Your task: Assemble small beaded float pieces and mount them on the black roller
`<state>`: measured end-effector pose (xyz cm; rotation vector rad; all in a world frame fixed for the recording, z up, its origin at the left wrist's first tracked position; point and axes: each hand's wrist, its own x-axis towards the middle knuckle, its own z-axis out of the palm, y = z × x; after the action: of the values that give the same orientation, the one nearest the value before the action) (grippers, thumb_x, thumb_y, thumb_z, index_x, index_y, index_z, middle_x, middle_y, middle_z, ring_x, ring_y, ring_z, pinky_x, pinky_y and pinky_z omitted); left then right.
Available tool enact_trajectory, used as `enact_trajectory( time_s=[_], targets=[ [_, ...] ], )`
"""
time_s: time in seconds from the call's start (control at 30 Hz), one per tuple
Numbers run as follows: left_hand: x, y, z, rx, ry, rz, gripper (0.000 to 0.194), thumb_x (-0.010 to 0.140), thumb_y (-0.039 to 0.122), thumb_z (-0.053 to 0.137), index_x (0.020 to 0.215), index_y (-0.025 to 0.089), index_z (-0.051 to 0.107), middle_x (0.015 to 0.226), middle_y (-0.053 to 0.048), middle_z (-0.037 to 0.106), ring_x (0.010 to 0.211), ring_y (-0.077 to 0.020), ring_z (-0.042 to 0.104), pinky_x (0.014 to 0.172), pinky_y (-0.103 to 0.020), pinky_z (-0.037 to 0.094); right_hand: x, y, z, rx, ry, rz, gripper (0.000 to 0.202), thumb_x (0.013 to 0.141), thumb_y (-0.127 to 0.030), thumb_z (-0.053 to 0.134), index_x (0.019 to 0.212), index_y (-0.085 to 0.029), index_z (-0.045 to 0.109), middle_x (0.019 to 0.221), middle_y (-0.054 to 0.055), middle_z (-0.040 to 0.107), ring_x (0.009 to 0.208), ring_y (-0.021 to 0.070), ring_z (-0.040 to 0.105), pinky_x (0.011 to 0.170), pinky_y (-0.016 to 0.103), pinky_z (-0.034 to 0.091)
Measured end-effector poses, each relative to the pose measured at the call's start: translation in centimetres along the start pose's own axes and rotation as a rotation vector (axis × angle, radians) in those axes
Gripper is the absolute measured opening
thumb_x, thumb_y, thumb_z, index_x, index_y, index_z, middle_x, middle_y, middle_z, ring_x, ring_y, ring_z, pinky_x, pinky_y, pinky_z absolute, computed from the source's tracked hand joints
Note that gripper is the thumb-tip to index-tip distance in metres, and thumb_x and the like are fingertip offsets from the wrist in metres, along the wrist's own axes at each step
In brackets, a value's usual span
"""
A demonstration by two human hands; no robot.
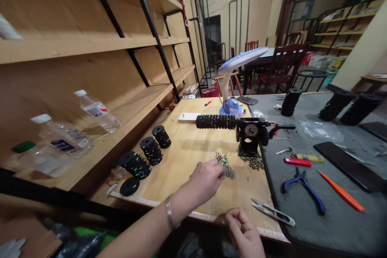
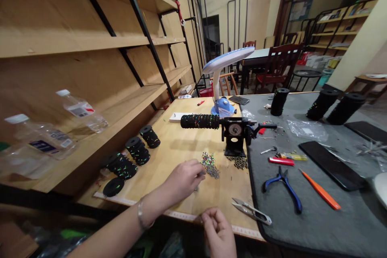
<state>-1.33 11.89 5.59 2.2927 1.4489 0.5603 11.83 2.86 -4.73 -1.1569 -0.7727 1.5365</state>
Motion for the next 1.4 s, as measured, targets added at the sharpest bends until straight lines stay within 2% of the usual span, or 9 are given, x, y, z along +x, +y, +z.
enact_trajectory(
  time_s=[0.13,0.23,0.5,0.63,0.73,0.8,0.87,1.13,1.4],
  targets=[
    [3.0,-2.4,2.9,0.076,-0.035,-0.058,0.015,0.070,0.006,0.062,0.072,0.019,0.069,0.077,-0.008,0.063,0.069,-0.0233,0.060,0.068,-0.033,0.044,0.1,0.4,0.2,0.040,0.003,0.018,0.057,0.058,-0.074,0.069,0.067,-0.020,0.051,0.045,-0.012,0.027,0.040,0.0047,0.017,0.042,0.020,0.010],
    [3.7,-3.4,3.8,0.110,-0.053,-0.094,0.015,0.068,0.006,0.061,0.070,0.018,0.069,0.072,-0.008,0.063,0.067,-0.0226,0.059,0.065,-0.032,0.044,0.2,0.5,0.2,0.065,-0.014,0.036,0.058,0.056,-0.075,0.068,0.064,-0.021,0.049,0.044,-0.013,0.025,0.039,0.0044,0.015,0.041,0.019,0.011],
    [4.1,-3.3,3.9,0.142,-0.102,-0.126,0.020,0.064,-0.003,0.057,0.065,0.016,0.063,0.067,-0.007,0.061,0.063,-0.0231,0.058,0.063,-0.032,0.040,0.2,0.5,0.0,0.129,-0.022,0.040,0.056,0.058,-0.071,0.071,0.066,-0.020,0.049,0.046,-0.014,0.025,0.040,0.0037,0.015,0.040,0.018,0.010],
    [3.6,-2.3,2.3,0.100,-0.056,-0.095,0.021,0.069,-0.002,0.054,0.072,0.017,0.061,0.073,-0.005,0.059,0.065,-0.0201,0.055,0.065,-0.030,0.040,0.4,0.2,-0.6,0.129,-0.076,0.079,0.057,0.057,-0.072,0.071,0.067,-0.021,0.049,0.046,-0.014,0.025,0.039,0.0042,0.017,0.040,0.018,0.012],
    [1.7,-0.1,-0.5,0.020,0.004,-0.051,0.016,0.082,0.007,0.048,0.082,0.020,0.058,0.081,-0.004,0.059,0.073,-0.0187,0.055,0.069,-0.029,0.041,0.1,-0.3,-1.1,0.134,-0.062,0.063,0.055,0.059,-0.071,0.070,0.068,-0.021,0.049,0.046,-0.014,0.025,0.040,0.0044,0.018,0.040,0.018,0.011],
    [-0.5,1.4,-2.0,-0.238,0.023,-0.015,0.011,0.088,0.016,0.048,0.083,0.020,0.057,0.075,-0.002,0.057,0.068,-0.0165,0.052,0.066,-0.027,0.041,-0.3,-0.7,-1.2,0.115,-0.047,0.033,0.054,0.063,-0.071,0.068,0.068,-0.020,0.050,0.046,-0.013,0.026,0.041,0.0050,0.018,0.041,0.019,0.011],
    [-3.0,2.5,-2.3,-0.444,0.042,-0.089,0.010,0.089,0.024,0.050,0.083,0.019,0.056,0.074,-0.001,0.055,0.068,-0.0154,0.051,0.064,-0.025,0.040,-1.0,-1.1,-1.3,0.078,-0.040,0.018,0.053,0.066,-0.070,0.066,0.068,-0.020,0.050,0.048,-0.013,0.025,0.043,0.0058,0.018,0.043,0.020,0.011],
    [-10.9,0.8,4.6,-1.081,0.166,-0.594,0.033,0.074,0.044,0.071,0.076,0.017,0.054,0.060,0.006,0.043,0.050,-0.0075,0.034,0.047,-0.020,0.027,-3.0,-1.2,0.3,-0.080,-0.149,-0.025,0.048,0.070,-0.064,0.066,0.064,-0.018,0.054,0.057,-0.007,0.037,0.053,0.0098,0.030,0.051,0.023,0.025],
    [-13.0,-0.4,5.9,-1.133,0.281,-0.637,0.027,0.075,0.037,0.072,0.075,0.014,0.057,0.061,0.005,0.047,0.050,-0.0058,0.036,0.048,-0.019,0.029,-3.1,0.9,1.7,-0.103,-0.312,0.079,0.041,0.079,-0.059,0.058,0.068,-0.021,0.047,0.047,-0.009,0.040,0.043,0.0084,0.032,0.044,0.021,0.025]
  ],
)
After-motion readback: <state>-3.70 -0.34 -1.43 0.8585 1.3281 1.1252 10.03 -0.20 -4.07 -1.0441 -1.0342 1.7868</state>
